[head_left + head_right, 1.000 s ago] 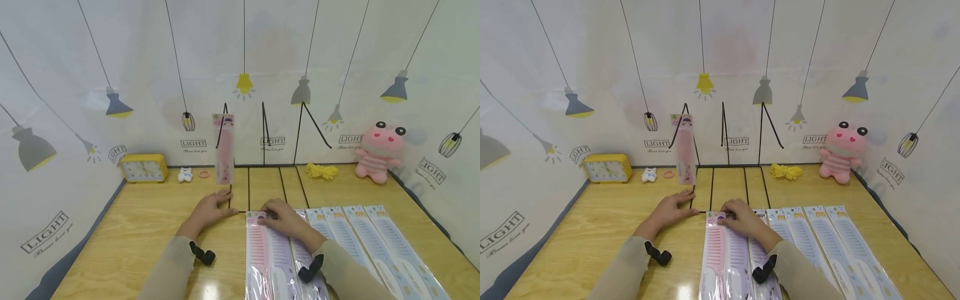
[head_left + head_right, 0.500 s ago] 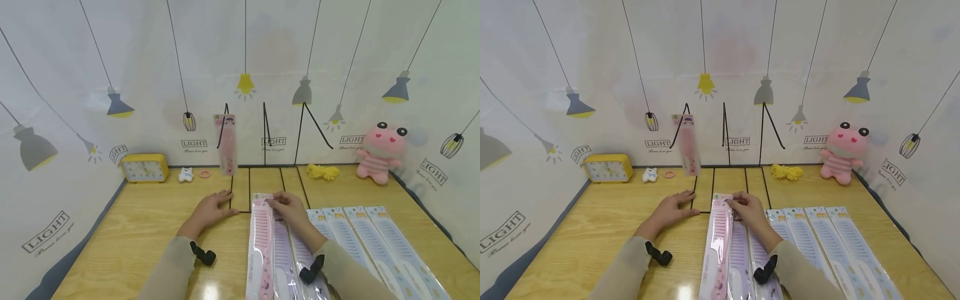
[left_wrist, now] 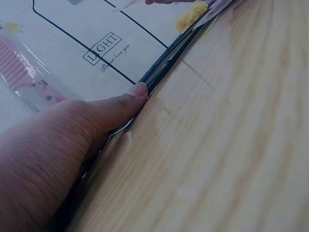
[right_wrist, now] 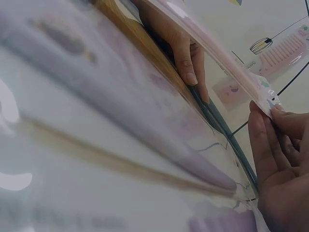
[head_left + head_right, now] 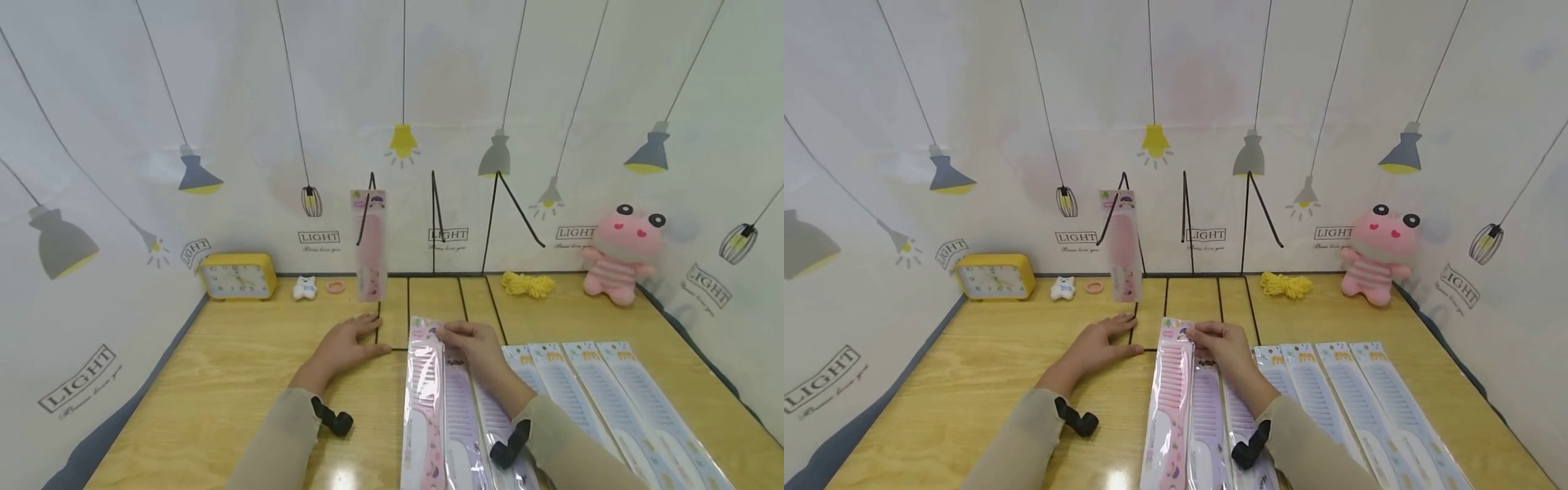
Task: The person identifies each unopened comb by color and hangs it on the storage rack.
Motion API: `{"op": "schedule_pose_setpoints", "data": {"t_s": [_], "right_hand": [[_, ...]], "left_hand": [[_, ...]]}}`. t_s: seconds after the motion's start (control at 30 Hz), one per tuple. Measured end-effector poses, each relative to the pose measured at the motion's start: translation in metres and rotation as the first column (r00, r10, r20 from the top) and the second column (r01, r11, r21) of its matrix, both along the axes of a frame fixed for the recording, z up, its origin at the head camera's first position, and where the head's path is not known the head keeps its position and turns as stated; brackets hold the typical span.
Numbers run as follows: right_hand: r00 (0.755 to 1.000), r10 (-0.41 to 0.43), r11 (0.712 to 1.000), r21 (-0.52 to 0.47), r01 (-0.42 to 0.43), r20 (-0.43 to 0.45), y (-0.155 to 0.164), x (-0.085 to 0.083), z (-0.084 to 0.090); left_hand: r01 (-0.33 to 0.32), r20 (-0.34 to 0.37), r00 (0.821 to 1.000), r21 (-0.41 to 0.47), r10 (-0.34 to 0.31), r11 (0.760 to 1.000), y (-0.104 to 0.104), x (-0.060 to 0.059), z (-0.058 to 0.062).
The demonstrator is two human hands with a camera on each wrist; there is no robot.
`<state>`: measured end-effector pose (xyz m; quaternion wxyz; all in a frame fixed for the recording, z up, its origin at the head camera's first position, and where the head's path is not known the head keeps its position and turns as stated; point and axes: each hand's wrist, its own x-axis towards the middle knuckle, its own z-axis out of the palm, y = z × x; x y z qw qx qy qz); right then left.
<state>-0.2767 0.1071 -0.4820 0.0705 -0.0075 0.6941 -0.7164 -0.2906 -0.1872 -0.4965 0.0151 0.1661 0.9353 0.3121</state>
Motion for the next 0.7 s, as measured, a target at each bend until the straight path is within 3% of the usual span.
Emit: {"op": "schedule_pose_setpoints", "data": {"t_s": [0.17,0.4,0.53,0.7], "right_hand": [[0.999,-0.002,1.000,-0.015,0.003,0.039,-0.0022,-0.0006,0.0004],[0.999,-0.015,1.000,-0.020,0.016,0.028,-0.0030,-0.0026,0.0032],[1.000,0.000,1.000,-0.027,0.000,0.025,-0.0020,-0.0001,0.0004],[1.000,-0.008,0.997,-0.071,0.010,0.028,-0.0011,0.0022,0.0052]], "left_hand": [[0.018,-0.013,1.000,-0.019,-0.018,1.000,-0.0008,0.0016,0.0006],[0.035,-0.044,0.998,-0.039,-0.037,0.999,-0.0003,0.0025,0.0044],[0.031,-0.023,0.999,-0.037,-0.032,0.999,-0.0008,0.0046,0.0021],[0.029,-0.062,0.998,-0.043,-0.031,0.999,-0.0002,0.0020,-0.0025]]}}
